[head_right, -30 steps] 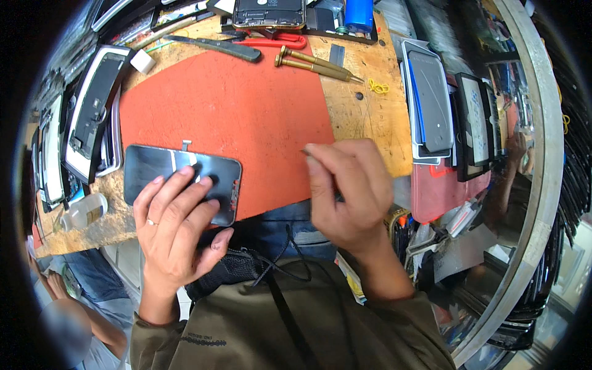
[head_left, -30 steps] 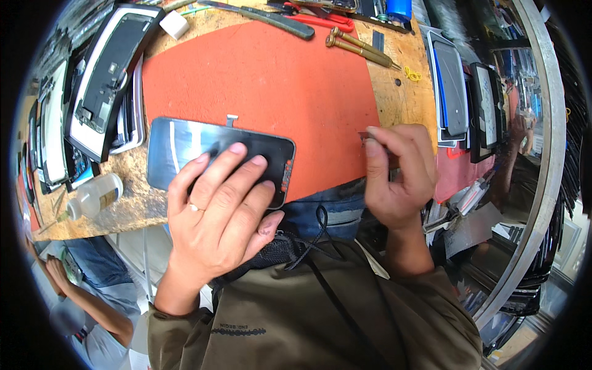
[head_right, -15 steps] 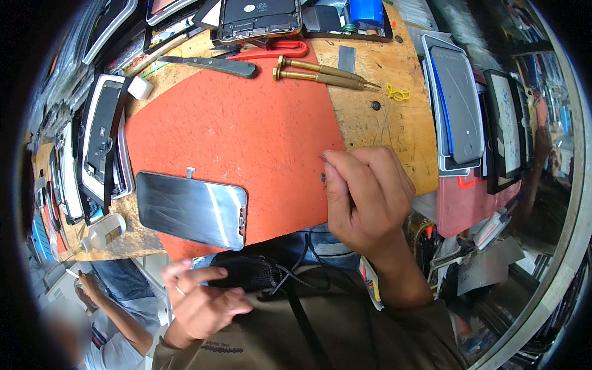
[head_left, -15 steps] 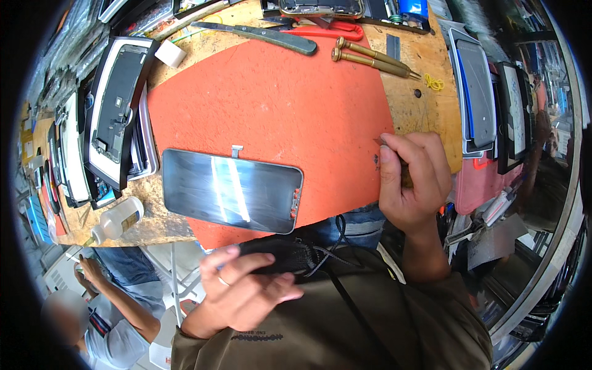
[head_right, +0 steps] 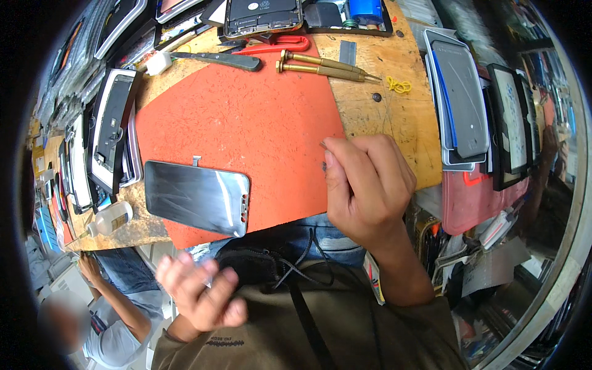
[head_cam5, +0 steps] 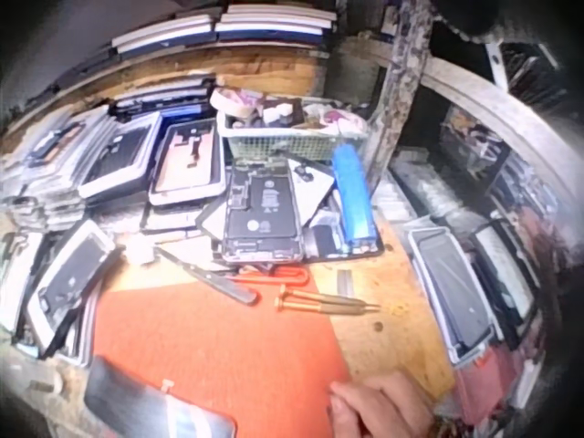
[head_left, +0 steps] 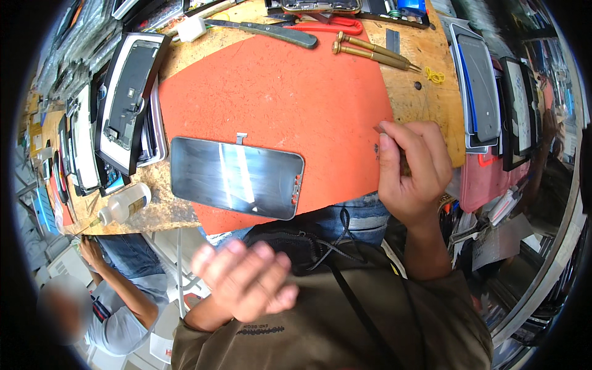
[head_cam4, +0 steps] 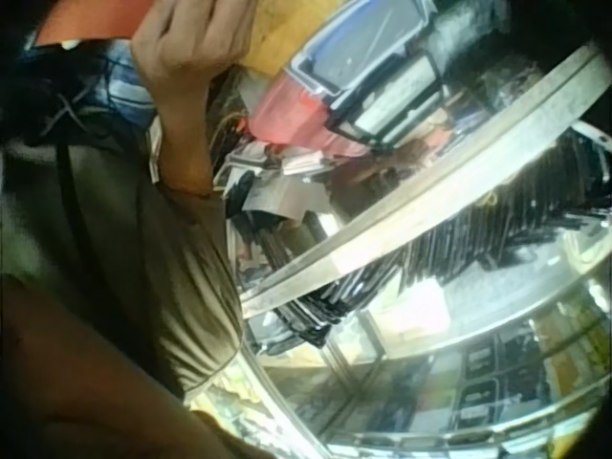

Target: The person cleans a smartphone screen with a liquid and a wipe, then uses a UV light to cure adhesive along the edges. They continue wiping the screen and use a metal tool to pry and separate the screen from the phone body.

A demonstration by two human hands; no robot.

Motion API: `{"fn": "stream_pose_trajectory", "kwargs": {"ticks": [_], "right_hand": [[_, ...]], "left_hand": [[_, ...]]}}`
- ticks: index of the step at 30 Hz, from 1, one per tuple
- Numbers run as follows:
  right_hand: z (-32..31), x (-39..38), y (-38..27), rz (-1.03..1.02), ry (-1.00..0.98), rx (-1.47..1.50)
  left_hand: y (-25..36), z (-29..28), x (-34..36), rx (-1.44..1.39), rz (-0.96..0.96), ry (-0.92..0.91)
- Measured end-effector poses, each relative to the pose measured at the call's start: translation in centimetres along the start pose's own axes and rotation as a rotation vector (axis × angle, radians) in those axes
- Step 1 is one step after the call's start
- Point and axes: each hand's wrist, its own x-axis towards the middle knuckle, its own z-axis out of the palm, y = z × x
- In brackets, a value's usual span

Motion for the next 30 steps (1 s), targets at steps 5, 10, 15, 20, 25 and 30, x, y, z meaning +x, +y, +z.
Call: {"fn": "stream_pose_trajectory", "kwargs": {"ticks": [5,10,15,20,25,30], "right_hand": [[0.1,-0.3,0.1,-0.003,0.007,-0.012],[0.1,-0.1,0.1,-0.028,0.014,-0.022],[0.0,-0.2,-0.1,-0.013,0.009,-0.023],[0.1,-0.2,0.1,-0.035,0.009,-0.027],[-0.1,-0.3,0.1,0.058,0.031,0.053],[-1.7,1.9,0.7,0.068,-0.023,-0.012]], "left_hand": [[0.4,1.6,4.3,0.185,-0.442,-0.482],[2.4,3.2,4.8,-0.029,-0.022,-0.465],[0.6,2.0,6.5,0.12,-0.224,-0.422],[2.0,4.2,6.2,-0.25,0.283,-0.473],[0.9,2.5,5.6,-0.363,0.248,-0.093],[-3.3,-2.1,1.4,-0.213,-0.088,0.007]]}}
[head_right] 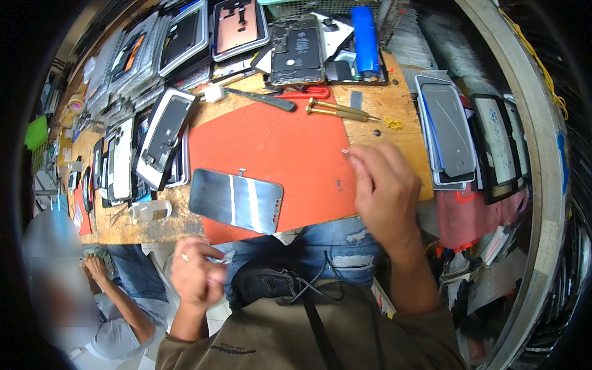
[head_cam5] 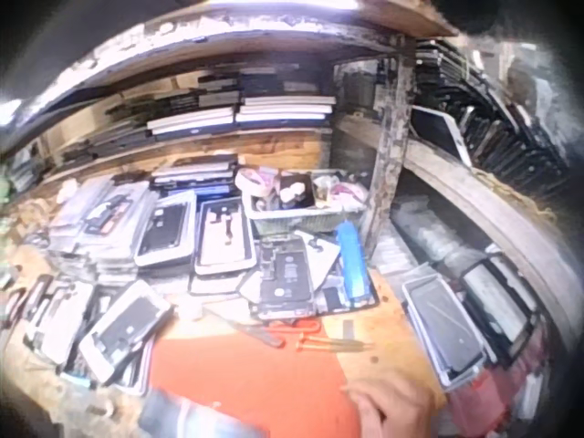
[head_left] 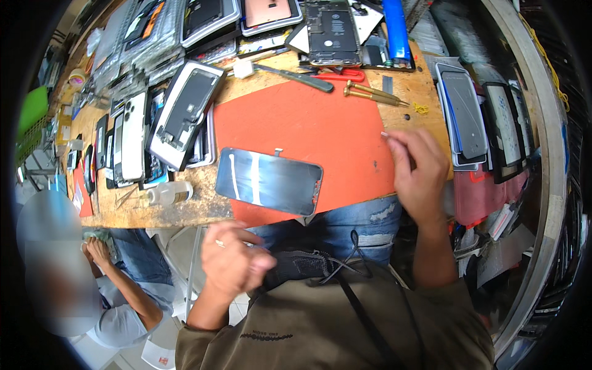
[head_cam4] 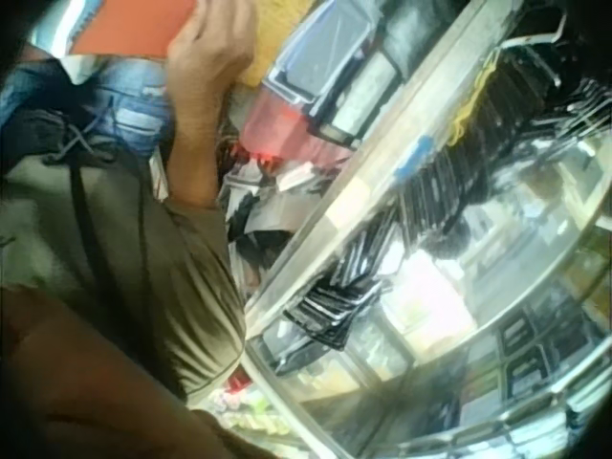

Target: The person cleans a smartphone screen with a liquid and a wipe, then uses a UV light to cure adhesive along the edges. They continue wiping the screen and use a metal tool to pry and separate the screen from the phone body.

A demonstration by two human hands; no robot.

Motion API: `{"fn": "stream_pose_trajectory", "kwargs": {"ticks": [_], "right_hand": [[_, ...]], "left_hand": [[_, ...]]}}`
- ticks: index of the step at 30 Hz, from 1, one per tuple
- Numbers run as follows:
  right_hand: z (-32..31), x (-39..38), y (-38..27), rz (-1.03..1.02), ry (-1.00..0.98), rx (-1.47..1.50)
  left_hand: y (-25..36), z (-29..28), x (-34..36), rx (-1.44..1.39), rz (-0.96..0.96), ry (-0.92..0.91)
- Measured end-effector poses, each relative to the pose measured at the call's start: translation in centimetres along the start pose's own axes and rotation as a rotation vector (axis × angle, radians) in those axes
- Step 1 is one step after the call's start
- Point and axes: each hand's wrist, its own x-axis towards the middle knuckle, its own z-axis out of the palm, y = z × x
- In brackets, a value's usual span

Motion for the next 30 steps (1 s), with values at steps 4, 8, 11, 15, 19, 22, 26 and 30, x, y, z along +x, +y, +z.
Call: {"fn": "stream_pose_trajectory", "kwargs": {"ticks": [4,8,11,15,19,22,26,30], "right_hand": [[0.1,2.2,-1.2,-0.132,0.053,-0.12],[0.5,0.6,-4.7,-0.243,-0.292,0.119],[2.4,0.4,-8.6,-0.318,-0.414,0.046],[3.1,-0.4,-9.5,-0.318,-0.471,-0.082],[3.0,-1.2,-10.3,-0.333,-0.485,-0.11],[2.3,-1.8,-10.2,-0.281,-0.458,-0.085],[2.7,-1.9,-10.3,-0.266,-0.447,-0.049],[2.5,-1.9,-10.3,-0.3,-0.408,-0.073]], "left_hand": [[0.6,0.1,-2.3,0.041,-0.374,0.367],[2.0,-1.5,-2.7,-0.213,-0.342,0.174],[4.2,-3.0,1.2,-0.59,-0.22,0.08],[6.5,-3.4,6.2,-0.589,0.201,0.26],[7.8,-3.4,4.5,-0.469,0.165,0.482],[3.3,-5.9,1.6,-0.428,0.3,0.082],[1.7,-3.7,-1.7,-0.148,-0.283,0.091],[0.1,-1.3,-3.5,-0.023,-0.601,0.293]]}}
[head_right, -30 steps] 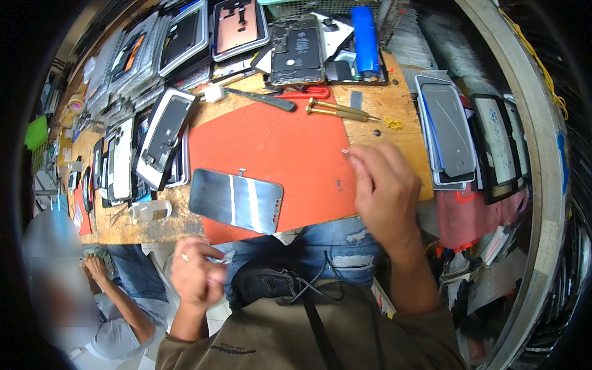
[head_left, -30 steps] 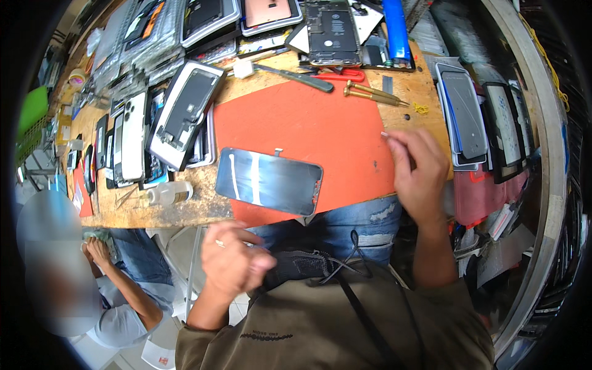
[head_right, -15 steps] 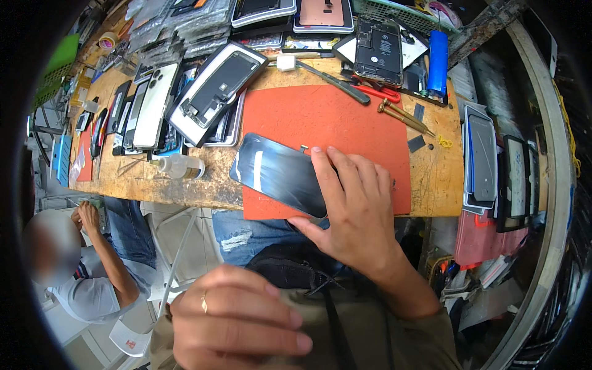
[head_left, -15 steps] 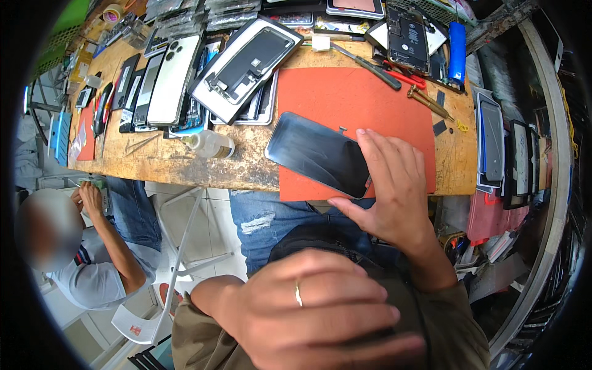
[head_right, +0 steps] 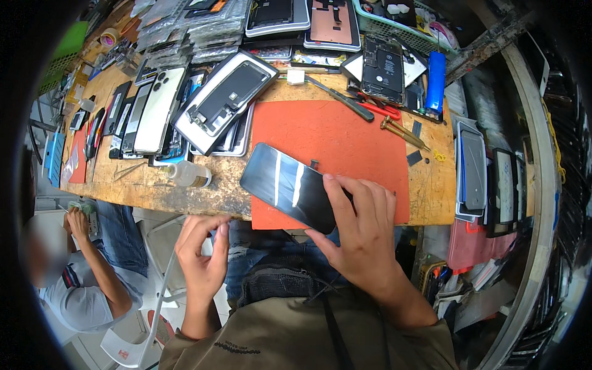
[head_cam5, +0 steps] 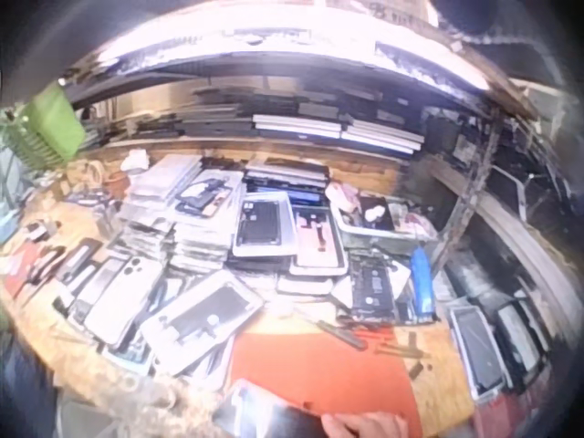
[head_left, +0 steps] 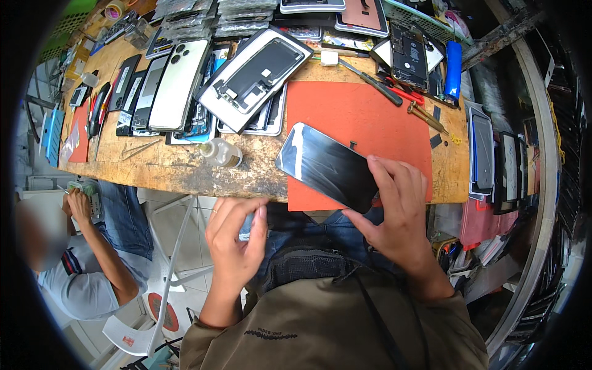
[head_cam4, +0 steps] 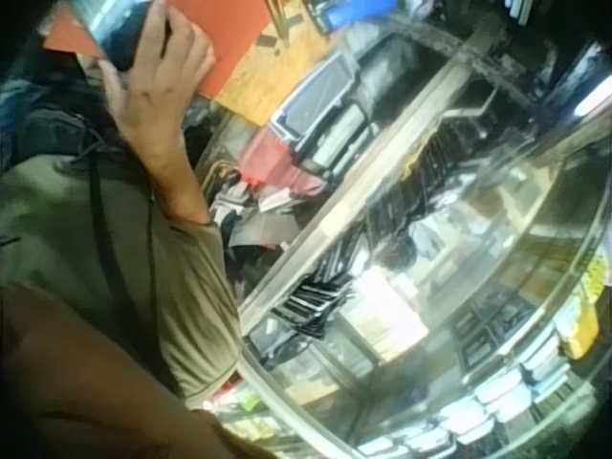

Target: The person cleans a smartphone screen with a liquid and a wipe, then uses a UV light to cure adhesive along the edges. They continue wiping the screen and use a metal tool to pry and separate the screen from the phone body.

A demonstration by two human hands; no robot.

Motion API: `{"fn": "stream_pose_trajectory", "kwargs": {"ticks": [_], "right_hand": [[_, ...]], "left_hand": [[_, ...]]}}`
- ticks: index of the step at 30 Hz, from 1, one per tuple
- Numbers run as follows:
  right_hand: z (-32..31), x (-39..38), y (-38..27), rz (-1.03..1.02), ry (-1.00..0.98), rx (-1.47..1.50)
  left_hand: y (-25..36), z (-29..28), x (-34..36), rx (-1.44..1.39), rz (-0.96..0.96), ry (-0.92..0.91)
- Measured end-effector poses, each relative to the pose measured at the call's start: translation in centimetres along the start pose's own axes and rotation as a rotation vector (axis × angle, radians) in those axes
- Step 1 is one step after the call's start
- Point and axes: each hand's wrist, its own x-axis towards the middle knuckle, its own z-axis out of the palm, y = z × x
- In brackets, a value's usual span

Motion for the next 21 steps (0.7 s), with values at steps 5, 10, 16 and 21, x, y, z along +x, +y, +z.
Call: {"fn": "stream_pose_trajectory", "kwargs": {"ticks": [5,10,16,21], "right_hand": [[0.5,-0.1,0.5,-0.019,0.018,0.025],[-0.1,-0.4,1.2,-0.015,0.138,0.093],[-1.3,-1.3,3.6,-0.012,0.134,-0.009],[-2.2,-1.4,4.9,0.011,0.127,0.02]], "left_hand": [[-1.1,1.8,1.1,0.091,0.09,0.091],[-1.9,1.7,0.5,0.09,-0.014,0.24],[-4.2,2.1,3.3,0.02,-0.059,0.406],[-4.3,2.5,3.9,-0.151,-0.197,0.317]]}}
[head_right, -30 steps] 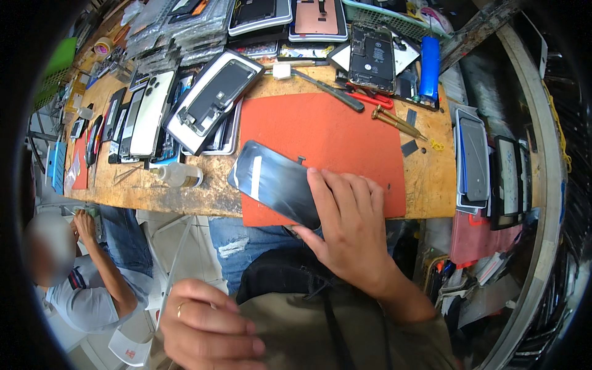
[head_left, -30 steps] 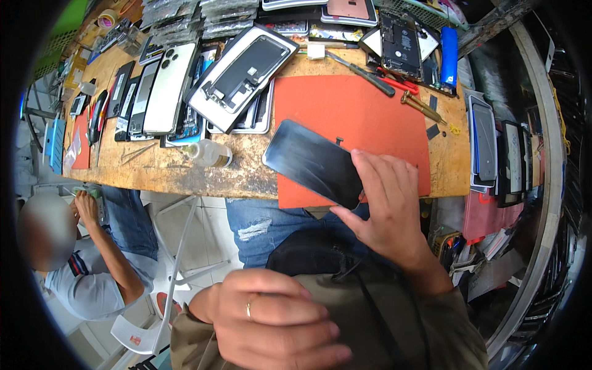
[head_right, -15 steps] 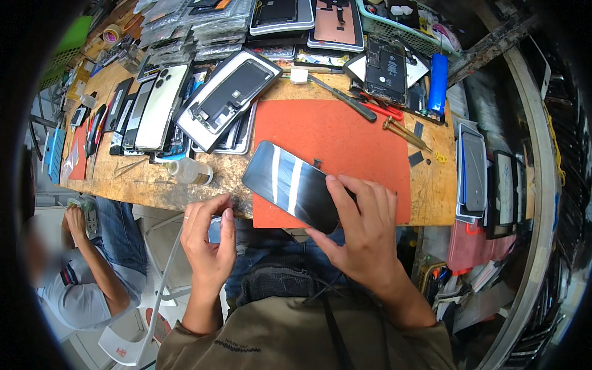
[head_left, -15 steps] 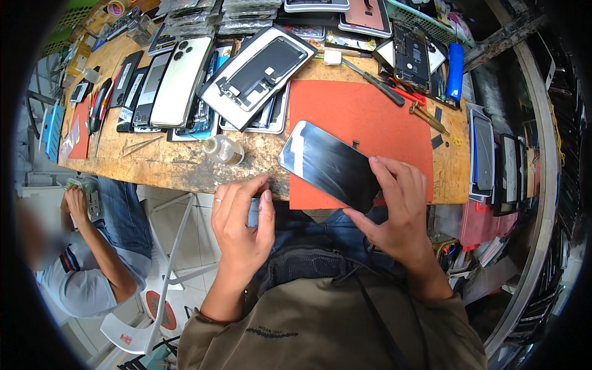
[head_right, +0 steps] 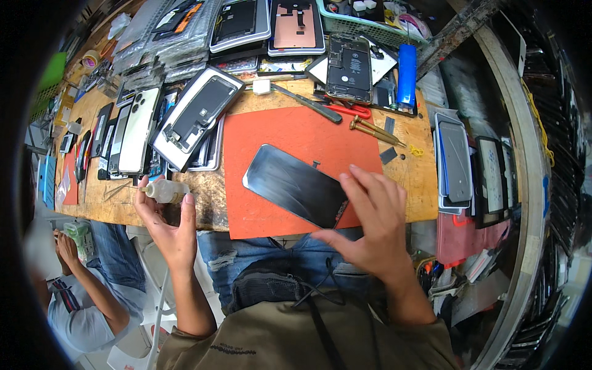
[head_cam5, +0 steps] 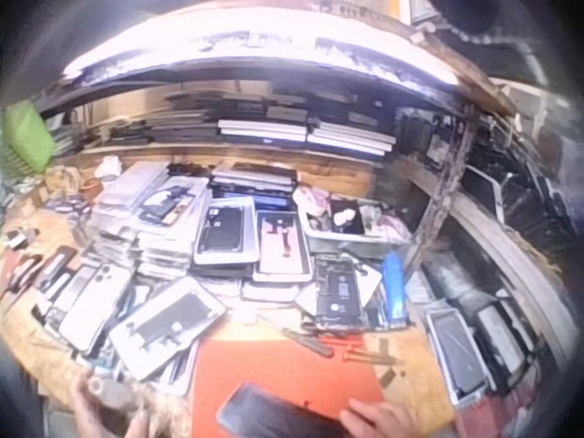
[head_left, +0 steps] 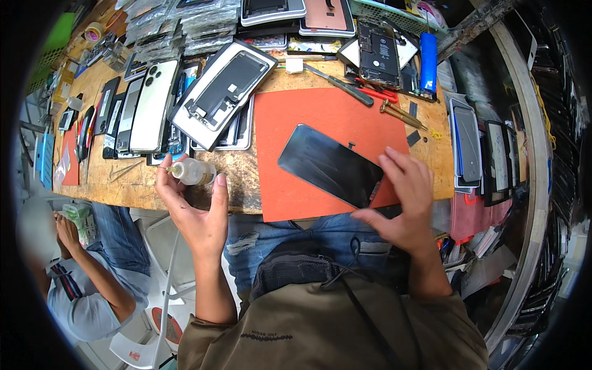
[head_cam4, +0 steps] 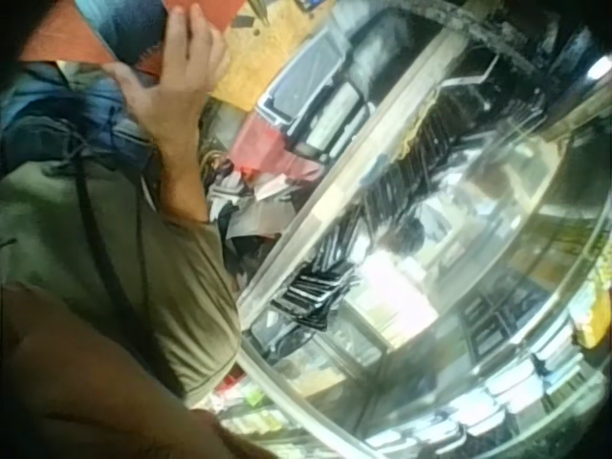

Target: The person cleans a smartphone screen with a liquid and a wipe, then uses a UV light to cure adhesive along the edges. They continue wiping the screen and use a metal tool to pry and separate the screen from the phone body.

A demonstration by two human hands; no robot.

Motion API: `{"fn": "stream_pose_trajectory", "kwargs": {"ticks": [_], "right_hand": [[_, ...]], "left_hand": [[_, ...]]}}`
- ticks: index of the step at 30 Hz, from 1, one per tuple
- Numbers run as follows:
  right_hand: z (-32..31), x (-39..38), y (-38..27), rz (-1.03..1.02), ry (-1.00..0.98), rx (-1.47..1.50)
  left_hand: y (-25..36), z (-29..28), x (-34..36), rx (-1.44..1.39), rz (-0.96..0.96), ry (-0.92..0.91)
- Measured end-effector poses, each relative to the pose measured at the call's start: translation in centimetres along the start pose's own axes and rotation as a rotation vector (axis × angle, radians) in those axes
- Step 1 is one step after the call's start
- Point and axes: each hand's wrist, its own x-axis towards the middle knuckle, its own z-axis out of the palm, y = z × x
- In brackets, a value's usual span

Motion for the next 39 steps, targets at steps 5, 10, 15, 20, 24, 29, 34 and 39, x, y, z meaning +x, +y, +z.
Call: {"fn": "stream_pose_trajectory", "kwargs": {"ticks": [5,10,15,20,24,29,34,39], "right_hand": [[0.3,5.1,1.3,0.182,0.012,0.323],[7.5,17.1,1.3,-0.113,0.081,0.055],[10.5,20.7,2.3,-0.112,-0.096,-0.226],[6.2,17.0,2.7,-0.125,0.003,0.153],[3.6,11.7,1.1,0.168,-0.084,0.472],[3.2,9.1,-1.0,-0.023,-0.23,0.439],[5.0,8.4,-1.8,-0.238,-0.205,0.291],[5.5,7.9,-2.2,-0.217,-0.211,0.236]], "left_hand": [[-1.9,0.4,-0.2,-0.019,0.036,0.008],[-2.0,-0.2,-1.4,-0.262,-0.031,0.049],[0.7,-2.6,-3.5,-0.113,0.044,-0.092],[0.1,-3.7,-5.3,-0.09,0.163,-0.222],[1.3,-3.4,-4.5,0.014,0.22,-0.31],[1.2,-3.0,-4.6,0.074,0.218,-0.347],[1.9,-2.6,-4.0,0.113,0.227,-0.355],[2.1,-2.7,-3.8,0.122,0.243,-0.351]]}}
